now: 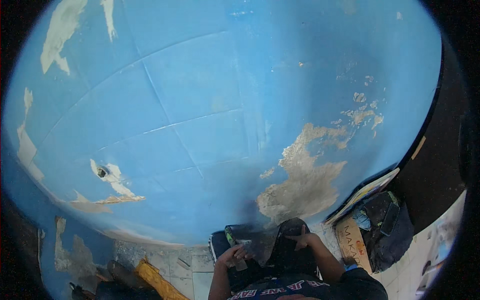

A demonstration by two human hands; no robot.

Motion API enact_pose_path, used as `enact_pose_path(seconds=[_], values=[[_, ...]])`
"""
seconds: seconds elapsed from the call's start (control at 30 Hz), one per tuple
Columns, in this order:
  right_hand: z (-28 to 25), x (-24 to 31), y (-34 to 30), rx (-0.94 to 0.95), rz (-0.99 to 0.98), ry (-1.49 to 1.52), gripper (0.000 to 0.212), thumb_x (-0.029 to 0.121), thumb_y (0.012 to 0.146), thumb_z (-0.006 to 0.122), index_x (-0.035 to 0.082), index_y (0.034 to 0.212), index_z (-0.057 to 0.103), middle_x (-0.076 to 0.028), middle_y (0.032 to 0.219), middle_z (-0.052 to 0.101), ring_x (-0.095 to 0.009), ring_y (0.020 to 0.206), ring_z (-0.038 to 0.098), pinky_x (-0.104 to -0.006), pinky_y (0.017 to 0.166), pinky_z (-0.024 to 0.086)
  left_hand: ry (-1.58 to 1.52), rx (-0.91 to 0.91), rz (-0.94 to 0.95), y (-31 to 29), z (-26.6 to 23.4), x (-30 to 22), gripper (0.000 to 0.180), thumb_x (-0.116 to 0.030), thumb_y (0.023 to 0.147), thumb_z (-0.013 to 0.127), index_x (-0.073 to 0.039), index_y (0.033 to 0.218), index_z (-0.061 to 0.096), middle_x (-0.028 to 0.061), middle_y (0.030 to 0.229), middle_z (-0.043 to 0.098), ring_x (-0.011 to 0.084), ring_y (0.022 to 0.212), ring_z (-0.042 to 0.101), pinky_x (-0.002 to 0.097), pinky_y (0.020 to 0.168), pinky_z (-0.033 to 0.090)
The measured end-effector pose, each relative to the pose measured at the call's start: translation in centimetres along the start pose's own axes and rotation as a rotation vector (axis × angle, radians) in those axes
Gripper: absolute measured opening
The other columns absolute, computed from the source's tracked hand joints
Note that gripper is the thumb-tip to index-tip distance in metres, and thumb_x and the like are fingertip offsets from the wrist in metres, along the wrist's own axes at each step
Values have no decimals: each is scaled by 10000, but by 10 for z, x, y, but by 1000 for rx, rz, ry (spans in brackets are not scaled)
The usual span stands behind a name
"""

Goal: The person scrapes old paint off a wall using a scraper tool.

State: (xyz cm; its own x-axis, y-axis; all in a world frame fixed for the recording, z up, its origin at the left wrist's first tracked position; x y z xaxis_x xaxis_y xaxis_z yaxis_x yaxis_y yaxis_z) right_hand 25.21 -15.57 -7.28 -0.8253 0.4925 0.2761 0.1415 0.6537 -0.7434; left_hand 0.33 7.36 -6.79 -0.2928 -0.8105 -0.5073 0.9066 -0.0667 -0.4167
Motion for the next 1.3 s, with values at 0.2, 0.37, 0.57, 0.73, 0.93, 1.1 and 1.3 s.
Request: enact_pose_path(seconds=[0.2,0.37,0.57,0.73,0.93,1.1,1.3], values=[[-48,39,-80,-503,-275,523,296,255,931,638,85,1169,681,-146,1019,711,-289,975,660,-416,895,495,-21,-167,-58,-1,11,-2,536,-303,1053,431,-146,541,399,9,591,448,169,627,442,320,779,428],[-181,150,-290,-1178,-713,784,315,300,944,643,81,1169,666,-99,1023,702,-231,863,668,-369,790,505,28,-181,20,0,-6,2,488,-291,1048,458,-153,583,410,-6,555,392,154,580,425,316,748,429],[-205,175,-413,-1728,-1143,244,527,309,920,668,311,1391,431,-53,951,696,-158,728,624,-321,674,411,66,-268,-15,19,20,-4,495,-284,1047,458,-147,575,401,-7,534,370,159,564,416,350,763,425],[-221,192,-417,-1982,-1182,189,550,352,822,739,407,1287,449,31,972,687,-125,718,624,-304,652,396,13,-189,29,9,6,2,524,-290,1041,471,-149,543,385,5,524,385,182,600,447,396,852,431],[-214,189,-415,-1913,-1369,309,527,314,772,768,419,1225,519,66,1023,677,-111,729,620,-301,674,402,-25,-146,19,8,0,4,562,-298,1034,486,-153,505,365,20,511,402,209,643,483,451,959,439],[-210,192,-425,-2008,-1238,-38,210,413,760,754,296,917,679,93,955,657,-89,692,573,-285,667,388,-65,-172,-25,10,19,1,574,-316,1028,493,-149,494,367,36,514,428,254,753,545,488,1002,437],[-211,194,-422,-1945,-1280,18,244,449,738,769,266,882,699,90,901,646,-82,692,553,-287,663,379,15,-114,34,10,6,1,572,-323,1030,485,-149,497,373,35,520,438,249,764,558,479,979,444]])
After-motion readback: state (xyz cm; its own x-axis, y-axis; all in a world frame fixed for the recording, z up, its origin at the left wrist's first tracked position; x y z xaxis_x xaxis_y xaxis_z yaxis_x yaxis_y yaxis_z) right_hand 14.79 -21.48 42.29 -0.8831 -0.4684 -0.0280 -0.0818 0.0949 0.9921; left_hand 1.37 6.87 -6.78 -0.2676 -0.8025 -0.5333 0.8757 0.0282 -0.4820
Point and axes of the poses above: each hand's wrist, its own y-axis towards the middle knuckle, its own z-axis out of the palm, x = y × z, the point moved 4 cm from there along y, towards the middle knuckle
